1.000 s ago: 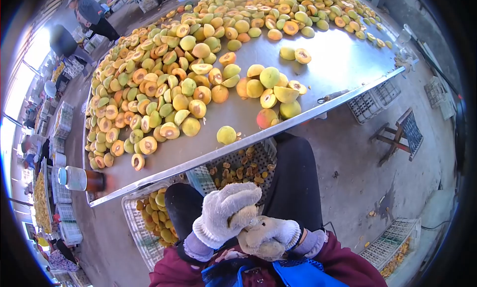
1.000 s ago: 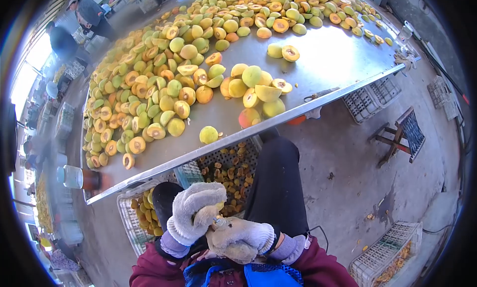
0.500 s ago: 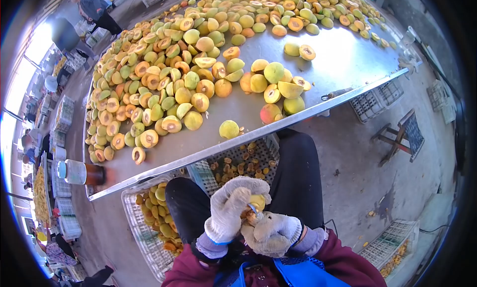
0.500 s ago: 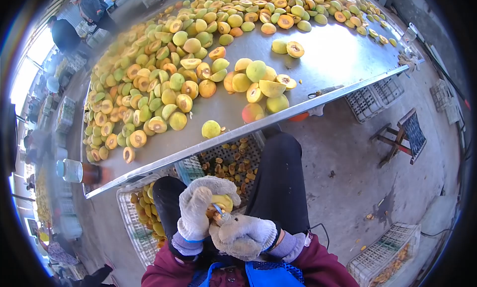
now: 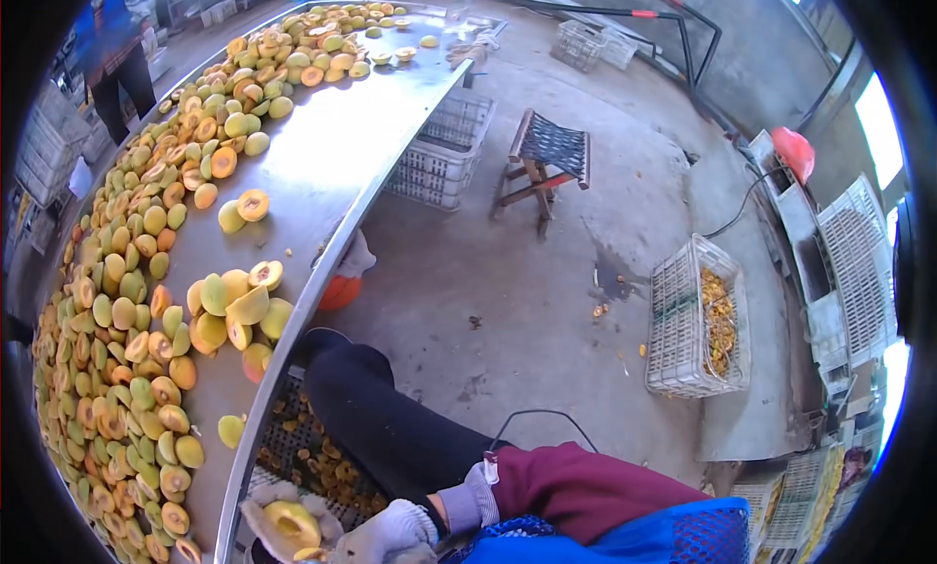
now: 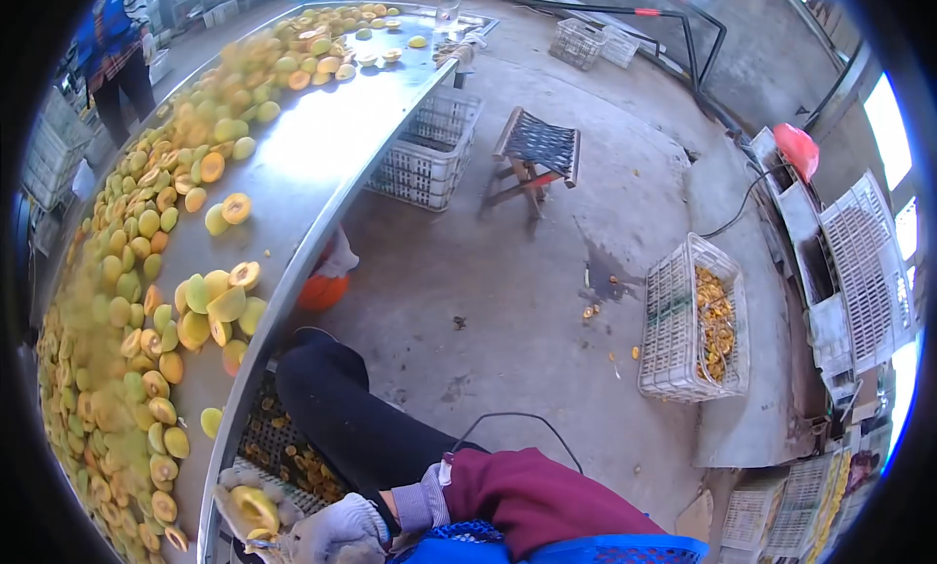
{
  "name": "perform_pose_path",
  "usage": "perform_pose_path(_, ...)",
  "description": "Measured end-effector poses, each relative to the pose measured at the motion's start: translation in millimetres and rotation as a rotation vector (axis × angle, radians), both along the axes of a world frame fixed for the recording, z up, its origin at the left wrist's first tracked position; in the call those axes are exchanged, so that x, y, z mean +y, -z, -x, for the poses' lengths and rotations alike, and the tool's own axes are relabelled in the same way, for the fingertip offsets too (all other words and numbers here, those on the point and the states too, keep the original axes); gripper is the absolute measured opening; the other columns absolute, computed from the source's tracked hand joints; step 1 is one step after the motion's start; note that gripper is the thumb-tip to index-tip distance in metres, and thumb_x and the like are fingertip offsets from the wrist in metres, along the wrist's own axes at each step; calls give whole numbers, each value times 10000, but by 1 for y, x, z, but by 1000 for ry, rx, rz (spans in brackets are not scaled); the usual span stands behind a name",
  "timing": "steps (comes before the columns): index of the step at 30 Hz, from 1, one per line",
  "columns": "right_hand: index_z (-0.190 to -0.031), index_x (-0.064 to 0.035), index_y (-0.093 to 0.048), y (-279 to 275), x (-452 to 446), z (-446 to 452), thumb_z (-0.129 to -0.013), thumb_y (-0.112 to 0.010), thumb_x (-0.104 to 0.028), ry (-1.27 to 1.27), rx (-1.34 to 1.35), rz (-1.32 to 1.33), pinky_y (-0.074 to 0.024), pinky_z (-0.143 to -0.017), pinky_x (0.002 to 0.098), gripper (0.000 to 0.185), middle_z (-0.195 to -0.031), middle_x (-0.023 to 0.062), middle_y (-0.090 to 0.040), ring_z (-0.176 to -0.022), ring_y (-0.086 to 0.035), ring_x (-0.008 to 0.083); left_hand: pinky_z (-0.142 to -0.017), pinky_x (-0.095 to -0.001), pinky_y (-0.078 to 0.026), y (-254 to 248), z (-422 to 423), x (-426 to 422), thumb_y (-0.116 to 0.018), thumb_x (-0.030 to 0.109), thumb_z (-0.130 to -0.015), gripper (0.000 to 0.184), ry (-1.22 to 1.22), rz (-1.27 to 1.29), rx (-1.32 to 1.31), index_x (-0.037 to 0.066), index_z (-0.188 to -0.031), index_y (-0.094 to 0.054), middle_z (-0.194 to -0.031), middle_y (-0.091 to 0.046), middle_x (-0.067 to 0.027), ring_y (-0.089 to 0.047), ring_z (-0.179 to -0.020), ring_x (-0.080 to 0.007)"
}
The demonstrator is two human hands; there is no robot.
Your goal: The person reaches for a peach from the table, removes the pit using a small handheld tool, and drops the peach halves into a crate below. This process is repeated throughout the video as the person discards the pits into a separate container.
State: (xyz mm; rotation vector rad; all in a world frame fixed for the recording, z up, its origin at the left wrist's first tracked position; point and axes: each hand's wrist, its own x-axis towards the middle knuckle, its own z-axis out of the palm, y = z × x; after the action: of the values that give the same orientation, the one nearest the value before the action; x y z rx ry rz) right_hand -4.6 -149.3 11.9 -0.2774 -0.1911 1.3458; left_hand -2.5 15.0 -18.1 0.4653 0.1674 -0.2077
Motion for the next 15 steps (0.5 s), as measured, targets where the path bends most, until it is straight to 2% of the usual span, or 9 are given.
perform_pose_path(1,-740,-72,-549,-1,3,1,-856,-645,-102,-5,42,59,-363,-447,230,154,-651,-39,-530,-493,-493,69,-416,-292,-491,-6,-1,-11,-321,553,-998,541,-81,-382,144,68,-1137,-516,-879,-624,-84,-604,-619,-196)
perform_pose_path(2,-775,-40,-631,47,27,16,-911,-595,-119,205,69,-42,-456,-503,218,161,-716,39,-614,-574,-582,102,-392,-290,-490,-12,-2,-15,-316,560,-996,538,-183,-771,300,80,-1122,-525,-886,-629,-82,-611,-614,-203)
perform_pose_path(3,-800,-29,-629,60,29,13,-898,-607,-98,437,-301,-75,-468,-567,230,122,-750,48,-613,-643,-583,94,-604,-306,-515,-17,-5,-7,-333,626,-962,593,-60,-811,234,80,-1008,-560,-689,-623,-121,-588,-571,-200)
perform_pose_path(4,-824,-18,-627,67,32,12,-885,-620,-77,650,-656,-135,-479,-631,242,86,-784,57,-612,-712,-585,85,-581,-315,-532,-11,-2,2,-369,631,-952,596,-66,-877,69,73,-1051,-555,-779,-638,-130,-608,-622,-215)
perform_pose_path(6,-831,-26,-622,66,17,2,-851,-639,-148,168,-169,22,-456,-719,278,125,-803,66,-593,-759,-562,154,-653,-389,-575,-4,-1,10,-382,613,-958,631,-228,-823,66,40,-1179,-531,-1017,-629,-149,-655,-821,-292)
perform_pose_path(10,-845,-6,-628,37,7,-17,-822,-682,-157,17,-114,227,-454,-584,256,162,-708,42,-588,-625,-561,126,-826,-415,-560,-16,5,27,-335,564,-989,639,-217,-605,90,-7,-1198,-531,-1070,-636,-167,-665,-926,-313)
perform_pose_path(12,-799,-41,-588,32,10,-18,-836,-673,-180,-68,-177,366,-410,-534,227,168,-709,25,-570,-599,-511,66,-864,-415,-543,-25,12,32,-350,546,-993,625,-250,-674,77,-13,-1204,-533,-1089,-635,-169,-663,-947,-312)
perform_pose_path(13,-761,-55,-587,40,19,-8,-829,-687,-196,161,-435,398,-371,-458,222,186,-644,13,-554,-522,-500,69,-871,-415,-539,-26,16,35,-363,532,-995,609,-267,-672,79,-15,-1202,-535,-1092,-634,-169,-661,-954,-311)
perform_pose_path(15,-754,-55,-591,33,15,-11,-832,-686,-195,27,-323,448,-352,-427,226,186,-611,7,-540,-484,-488,74,-851,-398,-548,-31,26,43,-406,478,-1002,544,-348,-654,141,-14,-1186,-549,-1086,-637,-160,-663,-952,-298)
